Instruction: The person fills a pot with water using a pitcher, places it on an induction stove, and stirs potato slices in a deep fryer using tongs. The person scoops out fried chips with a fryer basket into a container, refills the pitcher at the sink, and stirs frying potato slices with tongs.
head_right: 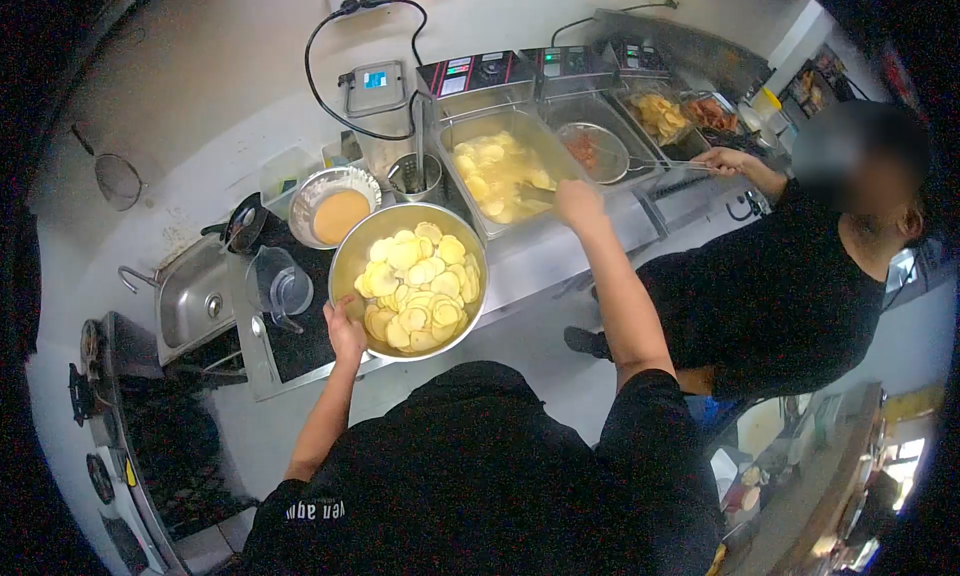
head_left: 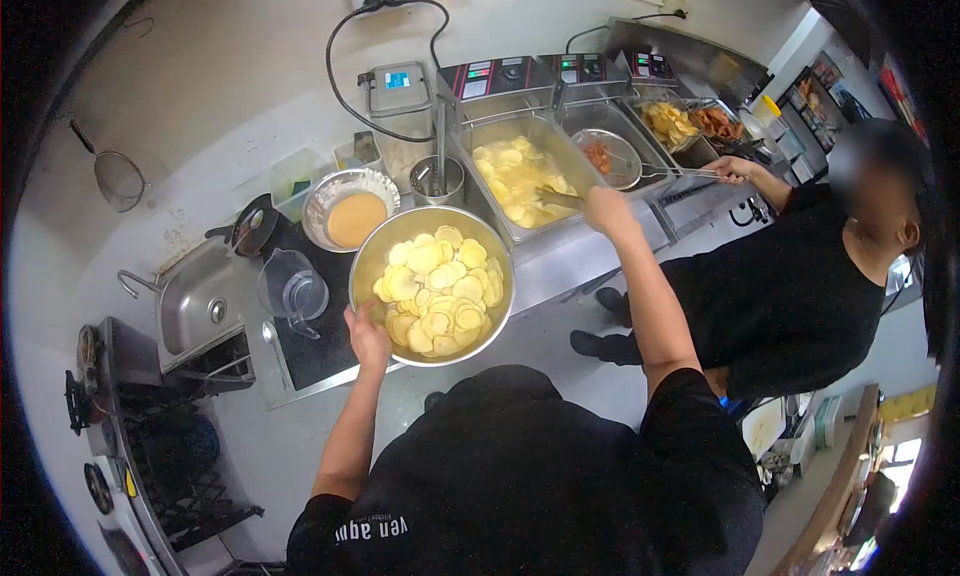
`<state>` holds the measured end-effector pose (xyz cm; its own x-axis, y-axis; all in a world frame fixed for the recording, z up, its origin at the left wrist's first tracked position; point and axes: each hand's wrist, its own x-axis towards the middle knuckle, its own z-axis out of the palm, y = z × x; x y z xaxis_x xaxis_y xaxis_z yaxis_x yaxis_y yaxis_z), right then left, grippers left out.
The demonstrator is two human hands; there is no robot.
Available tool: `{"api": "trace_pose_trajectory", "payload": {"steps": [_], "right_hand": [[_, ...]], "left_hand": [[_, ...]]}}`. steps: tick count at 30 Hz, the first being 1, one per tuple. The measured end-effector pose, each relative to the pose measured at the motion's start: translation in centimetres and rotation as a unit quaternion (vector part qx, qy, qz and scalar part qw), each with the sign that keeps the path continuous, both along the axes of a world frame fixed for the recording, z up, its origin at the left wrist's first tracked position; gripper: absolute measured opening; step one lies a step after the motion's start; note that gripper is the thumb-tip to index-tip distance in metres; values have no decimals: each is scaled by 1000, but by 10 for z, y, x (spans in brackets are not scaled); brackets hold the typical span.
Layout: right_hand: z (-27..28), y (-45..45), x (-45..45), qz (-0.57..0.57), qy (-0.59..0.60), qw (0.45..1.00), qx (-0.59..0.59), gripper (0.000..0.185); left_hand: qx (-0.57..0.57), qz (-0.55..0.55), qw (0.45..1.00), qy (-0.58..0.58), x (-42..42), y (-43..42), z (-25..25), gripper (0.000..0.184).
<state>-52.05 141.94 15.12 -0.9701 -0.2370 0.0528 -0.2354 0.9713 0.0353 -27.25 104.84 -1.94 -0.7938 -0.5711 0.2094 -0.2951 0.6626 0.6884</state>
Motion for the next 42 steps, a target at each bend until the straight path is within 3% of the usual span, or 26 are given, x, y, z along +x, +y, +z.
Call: {"api": "trace_pose_trajectory", "payload": {"steps": [2,5,11,14,18,25,31,36,38,40,42], "right_hand": [[34,-5,19,-4,-31,999,16,20],[33,-17,33,7,-10,999,37,18],[-16,-19,-16,65,48,993,84,16],[21,-15,-6,29,86,994,62,16],[53,-27,26,70,36,993,85,16],[15,-69,-2,95,-18,991,94,18],[70,-44,22,72,-24,992,96,19],[31,-61,15,108,-48,985,122,18],[14,-53,-6,38,-18,993,109,16],[33,-41,-10,25,-24,994,108,18],[47,-28,-12,8,-35,993,111,20]], "left_hand": [[5,-6,1000,6,0,0,1,41],[26,-11,1000,0,1,2,9,42],[4,-15,1000,15,2,-1,1,41],[24,-13,999,29,3,2,8,39],[-5,5,999,49,1,2,-1,37],[-17,9,1000,15,3,2,1,40],[-21,-1,1000,-1,3,0,6,44],[-55,-2,998,-12,1,-1,6,44],[-59,-13,998,-15,-1,-2,4,43],[-79,-11,997,-1,-1,-3,2,42],[-23,-25,999,4,0,-2,5,40]]}}
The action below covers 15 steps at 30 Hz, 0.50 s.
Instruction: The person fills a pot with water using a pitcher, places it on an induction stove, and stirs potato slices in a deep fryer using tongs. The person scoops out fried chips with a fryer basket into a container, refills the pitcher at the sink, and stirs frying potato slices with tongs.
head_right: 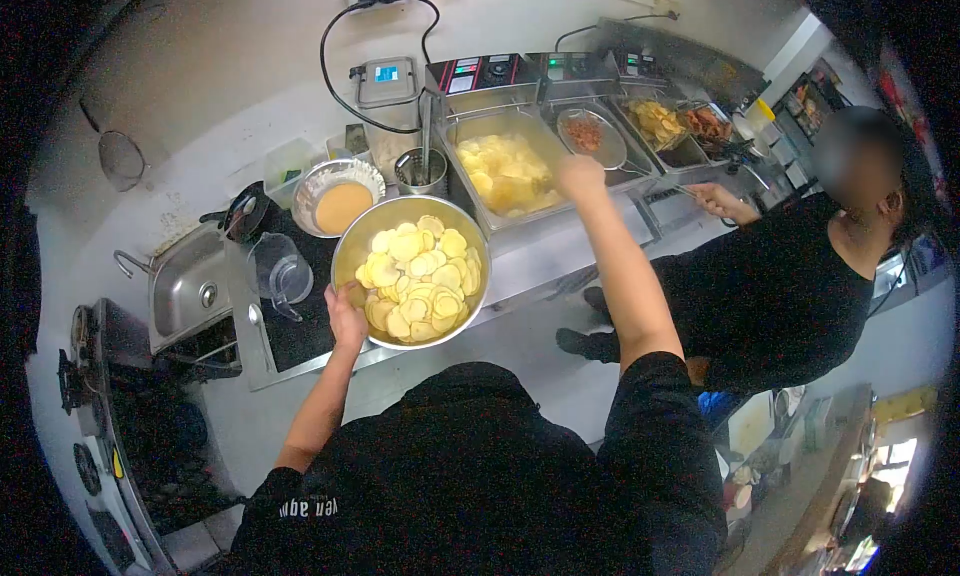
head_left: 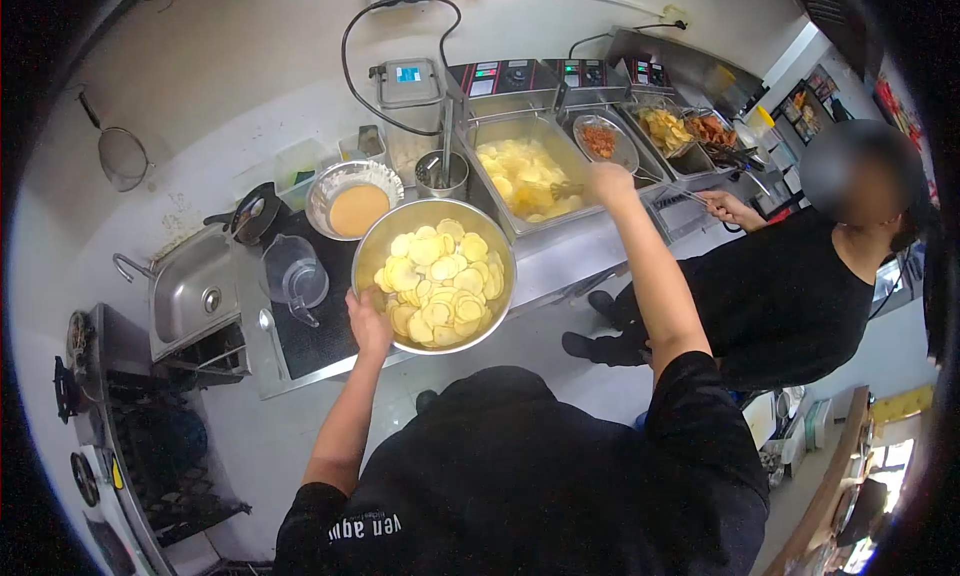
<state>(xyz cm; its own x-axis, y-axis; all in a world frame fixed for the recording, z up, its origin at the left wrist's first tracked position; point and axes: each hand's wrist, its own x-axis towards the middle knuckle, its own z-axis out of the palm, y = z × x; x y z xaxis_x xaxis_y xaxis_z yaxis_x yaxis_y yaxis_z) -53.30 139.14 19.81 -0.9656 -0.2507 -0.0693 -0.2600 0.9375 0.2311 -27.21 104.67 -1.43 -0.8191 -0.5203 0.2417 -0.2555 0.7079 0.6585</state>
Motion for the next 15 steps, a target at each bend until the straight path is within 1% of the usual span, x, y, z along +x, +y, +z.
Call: {"api": "trace_pose_trajectory", "payload": {"steps": [2,3,4,5,6,7,9,10,11,12,13,14,15], "right_hand": [[7,12,-6,-44,-21,999,0,20],[-3,20,-12,-32,20,998,-40,19],[-27,29,-27,-32,20,999,-39,19],[-56,37,-47,-51,-1,996,-78,19],[-61,35,-50,-70,-20,990,-117,21],[-63,35,-55,-70,-18,990,-119,21],[-66,32,-61,-70,-137,986,-67,24],[-47,25,-47,-71,-138,986,-68,24],[-5,13,-17,-71,-127,986,-75,24],[17,6,2,-72,-116,987,-82,24],[15,9,5,-75,-116,987,-82,24],[13,12,8,15,-47,997,-56,22],[10,16,11,104,24,994,-28,21]], "left_hand": [[9,-2,1000,10,-1,1,-2,39],[15,1,1000,21,0,1,-2,38],[15,1,1000,20,1,1,-3,38],[23,0,1000,21,2,2,-2,38],[29,-1,999,22,2,1,-1,38],[28,-2,999,24,1,0,0,38],[32,0,999,14,1,0,0,39],[31,-1,999,13,1,0,-1,39],[35,-1,999,11,2,0,-1,40],[38,-1,999,10,1,0,-2,40],[37,-4,999,10,1,0,-3,40],[30,-5,999,10,1,-1,-3,41],[23,-7,1000,10,1,-1,-4,41]]}}
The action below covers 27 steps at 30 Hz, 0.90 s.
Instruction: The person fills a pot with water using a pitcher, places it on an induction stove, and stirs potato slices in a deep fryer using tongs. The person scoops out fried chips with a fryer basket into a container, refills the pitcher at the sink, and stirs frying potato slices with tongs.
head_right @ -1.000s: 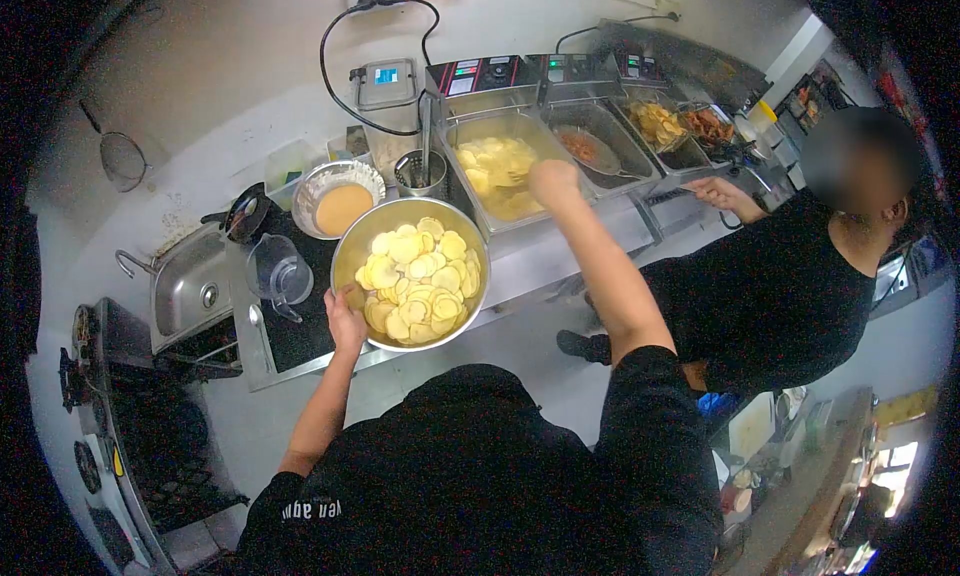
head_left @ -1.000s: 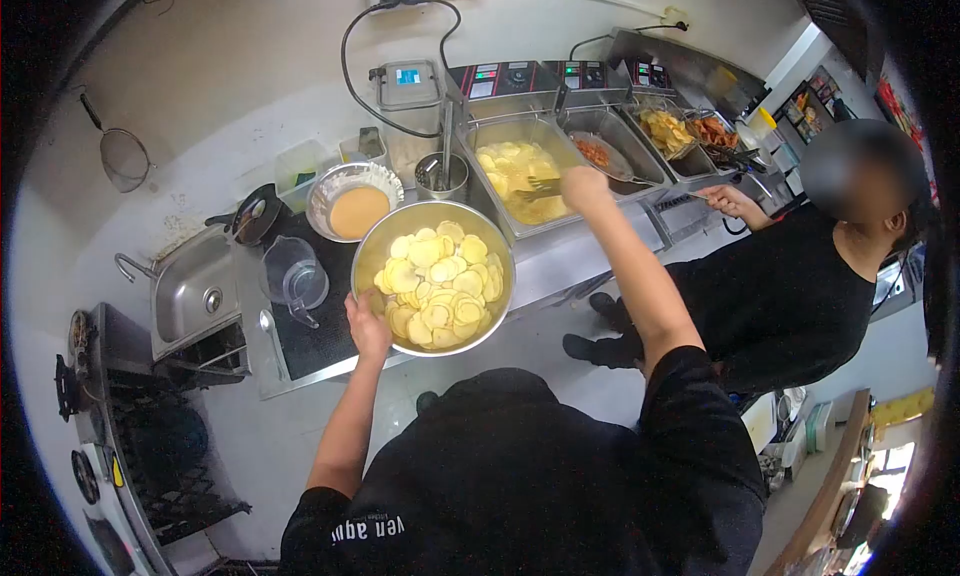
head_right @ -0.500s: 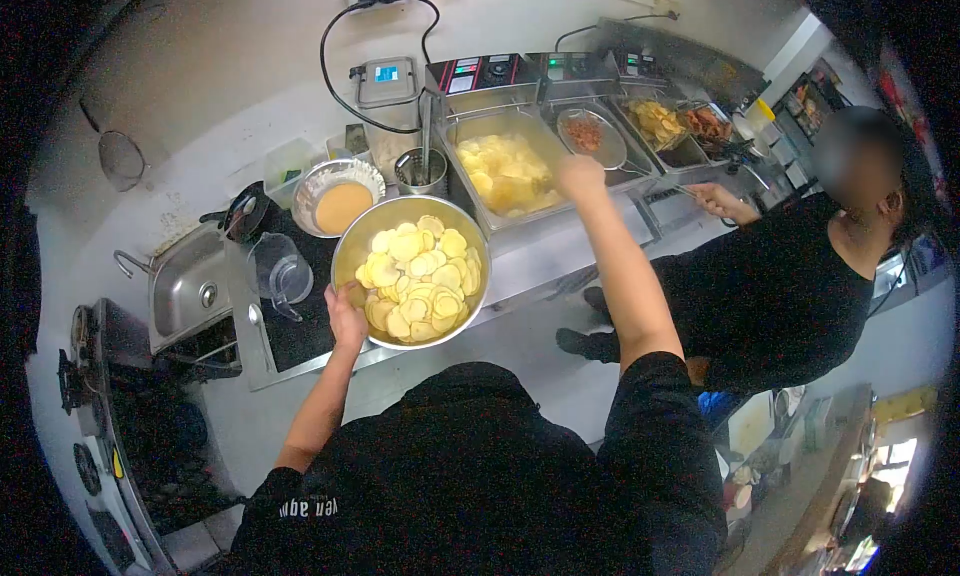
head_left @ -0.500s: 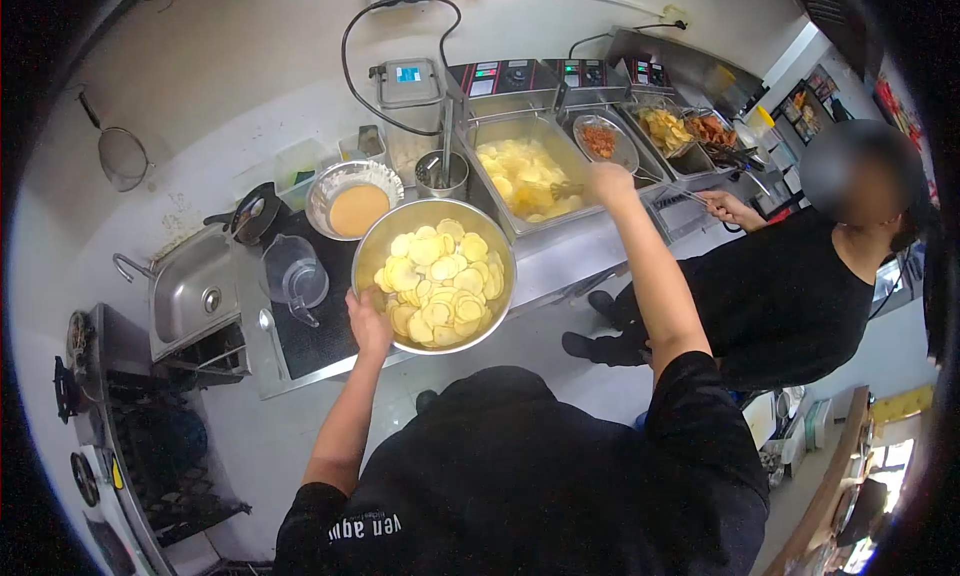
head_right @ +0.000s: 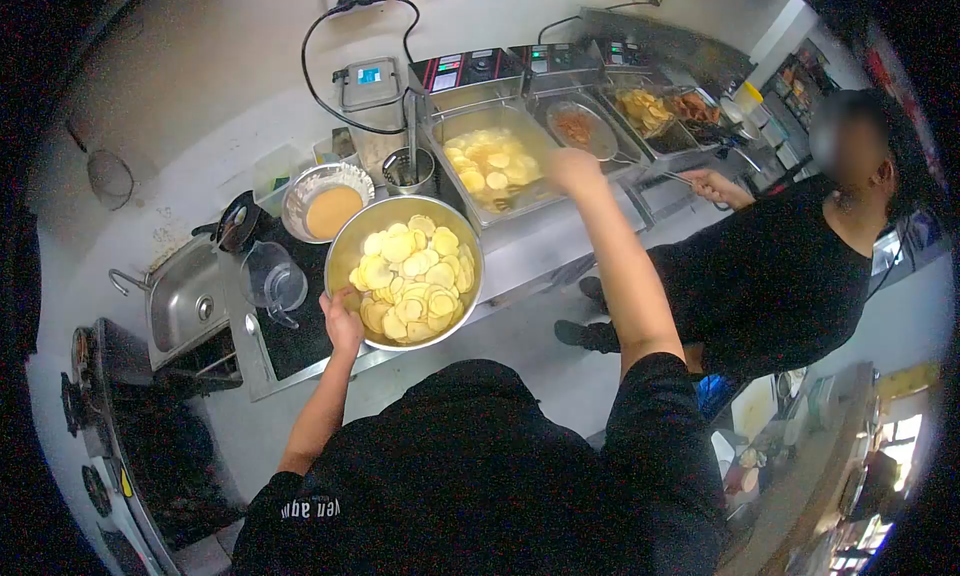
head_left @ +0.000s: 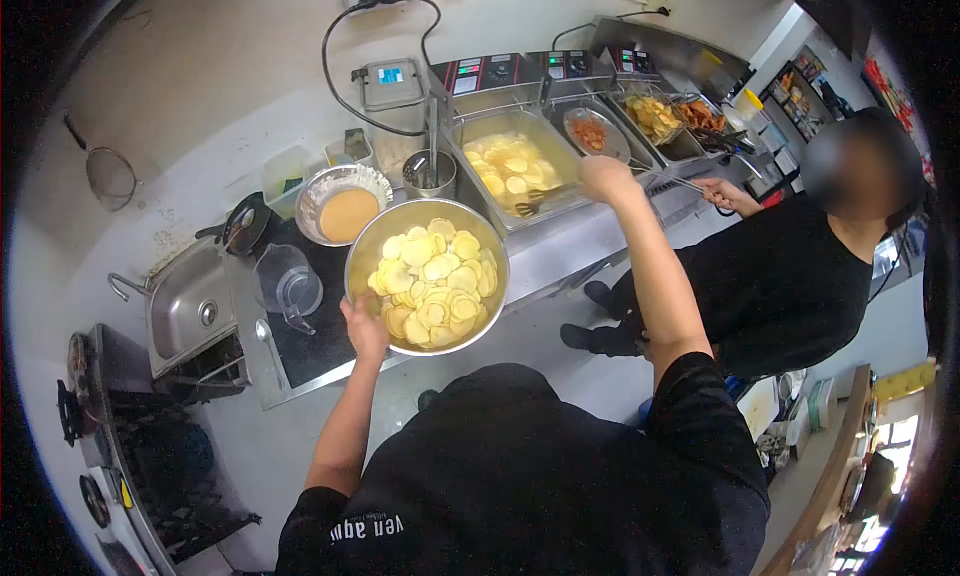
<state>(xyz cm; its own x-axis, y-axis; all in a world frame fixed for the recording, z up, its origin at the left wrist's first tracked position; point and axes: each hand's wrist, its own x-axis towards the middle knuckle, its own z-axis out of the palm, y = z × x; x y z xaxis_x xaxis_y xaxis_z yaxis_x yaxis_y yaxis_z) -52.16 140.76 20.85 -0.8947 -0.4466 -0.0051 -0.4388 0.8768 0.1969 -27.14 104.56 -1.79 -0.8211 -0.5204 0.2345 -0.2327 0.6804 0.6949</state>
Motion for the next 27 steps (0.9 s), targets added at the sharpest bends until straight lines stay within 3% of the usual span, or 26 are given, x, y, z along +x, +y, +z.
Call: {"api": "trace_pose_trajectory", "payload": {"steps": [7,12,20,27], "right_hand": [[-24,-48,6,-30,8,999,31,19],[-14,-36,-5,-83,39,992,-89,19],[-90,-59,-11,-103,-19,988,-114,21],[-52,1,-4,-185,8,972,-142,21]], "left_hand": [[13,12,1000,8,-1,4,6,40],[15,7,1000,-7,0,1,3,39],[-1,10,1000,-2,0,4,8,40],[23,28,999,-20,0,6,7,40]]}}
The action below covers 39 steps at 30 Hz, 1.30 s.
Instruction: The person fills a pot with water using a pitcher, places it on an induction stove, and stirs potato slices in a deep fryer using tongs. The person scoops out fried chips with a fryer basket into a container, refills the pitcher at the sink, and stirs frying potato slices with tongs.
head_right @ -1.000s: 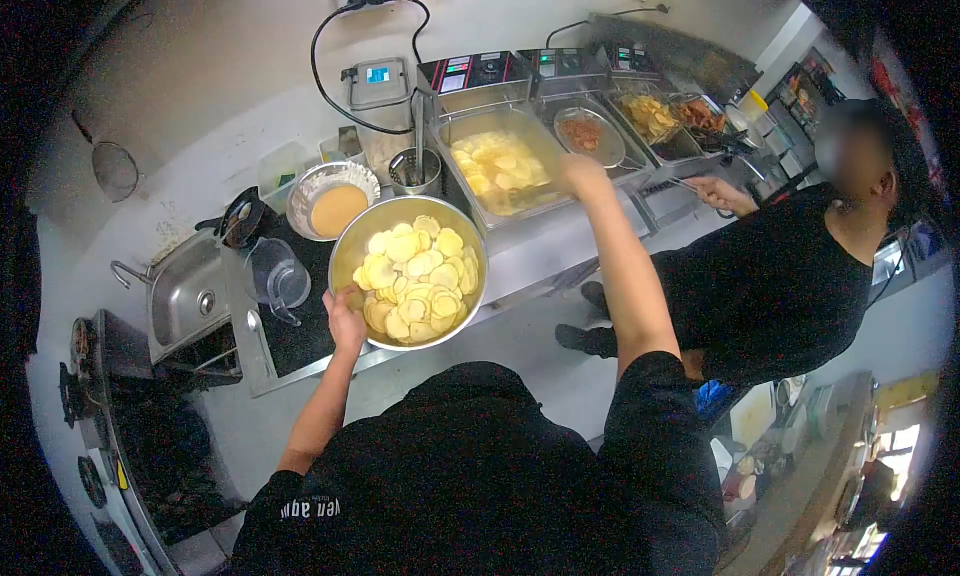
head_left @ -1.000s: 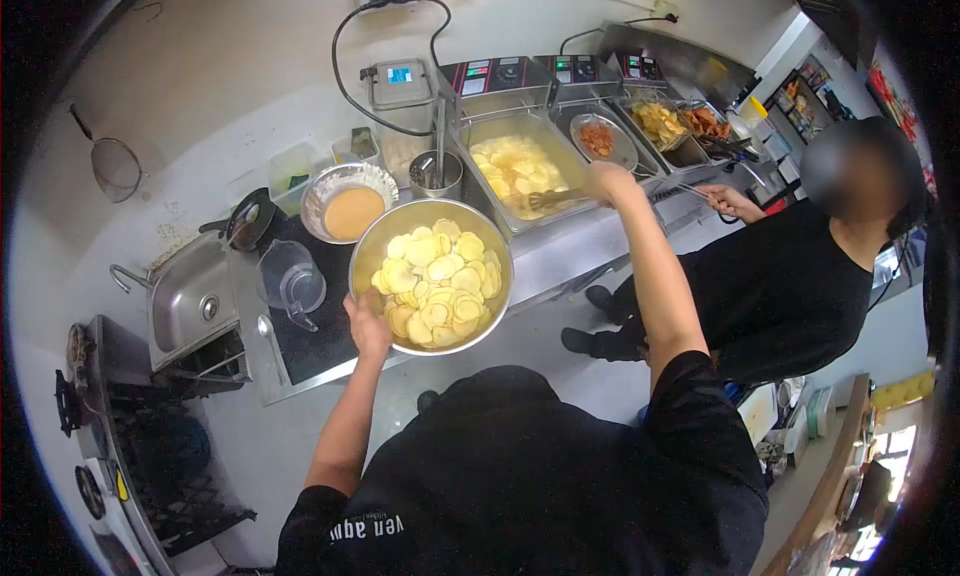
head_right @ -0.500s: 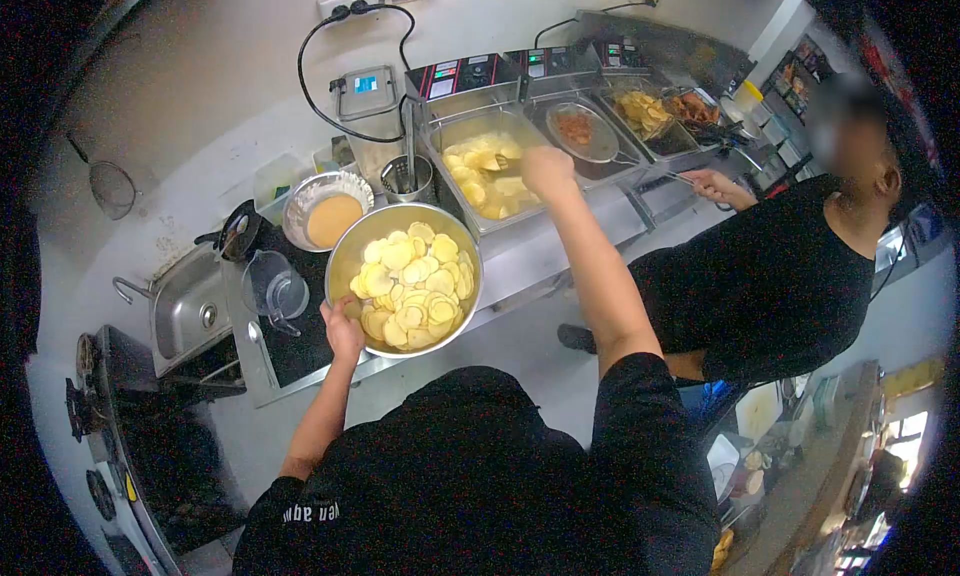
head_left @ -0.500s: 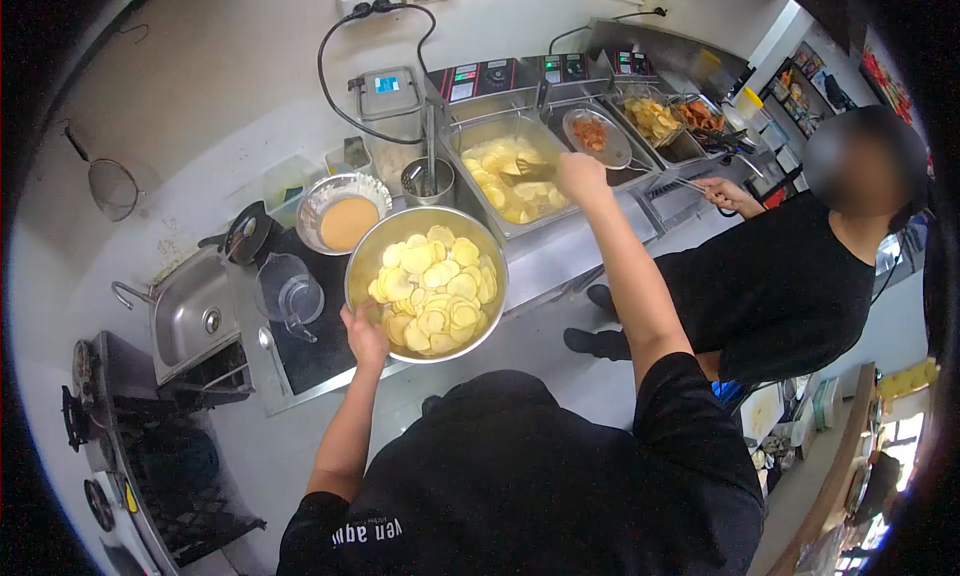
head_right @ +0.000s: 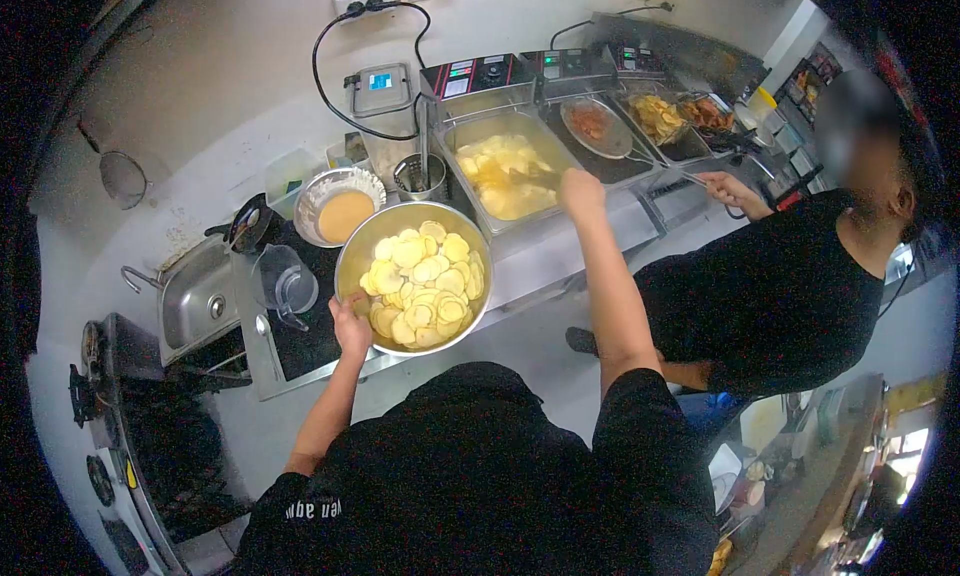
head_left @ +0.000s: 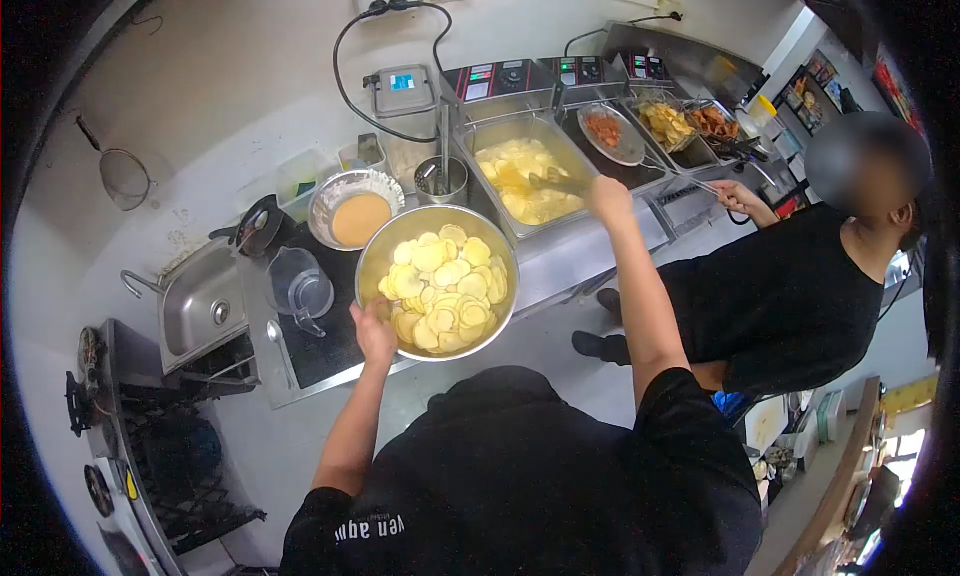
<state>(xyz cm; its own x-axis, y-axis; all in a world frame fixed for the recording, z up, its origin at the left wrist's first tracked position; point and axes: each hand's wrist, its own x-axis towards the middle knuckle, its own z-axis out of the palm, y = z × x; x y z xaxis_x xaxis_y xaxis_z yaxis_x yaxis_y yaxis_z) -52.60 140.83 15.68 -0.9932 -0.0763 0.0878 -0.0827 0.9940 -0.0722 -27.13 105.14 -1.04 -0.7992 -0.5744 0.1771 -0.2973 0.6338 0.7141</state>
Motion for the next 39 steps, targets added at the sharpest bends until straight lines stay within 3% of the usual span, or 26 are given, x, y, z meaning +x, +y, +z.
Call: {"api": "trace_pose_trajectory", "payload": {"steps": [6,10,18,20,25,39], "right_hand": [[-60,10,-25,-10,7,999,-32,22],[-23,8,31,7,-1,999,-48,22],[-73,13,88,-10,-2,990,-141,29],[-78,9,92,-10,11,986,-168,29],[-75,10,96,-36,-85,982,-167,31],[-76,4,96,-65,-132,975,-164,33]], "left_hand": [[-29,-23,999,6,0,-5,-2,42],[-21,-26,999,2,-1,-3,-1,42],[-40,-28,999,19,1,-5,-7,43],[-28,-33,999,23,0,-5,-8,43],[-33,-34,999,17,-1,-6,-8,42],[12,-27,1000,-7,0,-2,1,42]]}}
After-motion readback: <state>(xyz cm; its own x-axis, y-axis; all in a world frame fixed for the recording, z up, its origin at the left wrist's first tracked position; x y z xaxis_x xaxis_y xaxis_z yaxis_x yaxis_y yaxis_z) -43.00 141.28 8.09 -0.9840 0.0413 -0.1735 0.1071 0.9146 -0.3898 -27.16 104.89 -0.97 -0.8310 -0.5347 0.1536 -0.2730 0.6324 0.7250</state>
